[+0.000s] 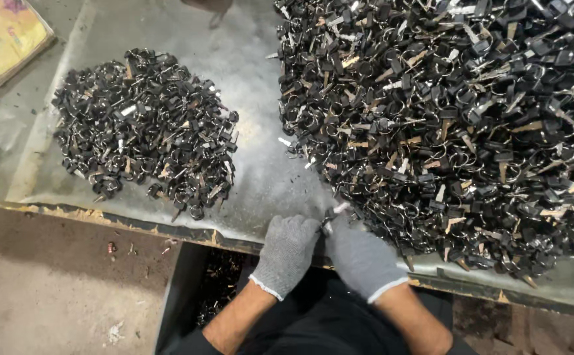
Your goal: The person, wearing gray gloves, sorts small black metal components at a workbench, picking items from a large pile and placing selected ones onto a separate pile on the left while dropping others into a bin below the table. The person continues this repetitive pick-and-place sorting throughout the episode.
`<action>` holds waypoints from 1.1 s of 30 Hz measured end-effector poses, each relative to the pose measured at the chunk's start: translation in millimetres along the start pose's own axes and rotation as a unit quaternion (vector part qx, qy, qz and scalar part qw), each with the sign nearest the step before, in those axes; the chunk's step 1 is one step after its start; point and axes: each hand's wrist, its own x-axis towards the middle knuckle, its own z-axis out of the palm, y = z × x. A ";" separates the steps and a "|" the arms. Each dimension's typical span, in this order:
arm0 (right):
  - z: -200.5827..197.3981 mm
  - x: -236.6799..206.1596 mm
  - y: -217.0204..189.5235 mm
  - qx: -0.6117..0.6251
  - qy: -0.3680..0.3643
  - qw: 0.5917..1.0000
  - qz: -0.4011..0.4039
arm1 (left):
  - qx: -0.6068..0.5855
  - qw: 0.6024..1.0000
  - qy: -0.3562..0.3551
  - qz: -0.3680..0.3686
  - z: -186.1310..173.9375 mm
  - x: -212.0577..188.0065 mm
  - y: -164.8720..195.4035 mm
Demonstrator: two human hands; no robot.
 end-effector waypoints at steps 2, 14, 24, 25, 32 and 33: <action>6.6 0.3 3.9 -0.004 0.092 0.994 -0.066 | -0.050 0.998 0.031 -0.015 -0.3 0.7 1.5; 7.2 15.2 8.7 -0.003 0.048 0.979 -0.199 | -0.054 0.997 0.042 -0.046 -1.4 -3.2 5.4; 32.8 -19.0 8.3 -0.041 0.186 0.973 -0.132 | -0.027 0.997 0.065 -0.033 -5.2 -2.9 6.8; 29.9 -14.7 7.7 -0.033 0.180 0.975 -0.127 | -0.036 0.997 0.059 -0.025 -5.5 -2.1 5.4; 8.1 -5.6 2.0 0.084 0.049 0.992 -0.078 | -0.043 0.998 0.033 -0.037 -7.5 -4.7 7.2; 6.0 -6.1 2.2 0.101 0.036 0.992 -0.061 | -0.039 0.998 0.045 -0.019 -7.8 -4.0 6.8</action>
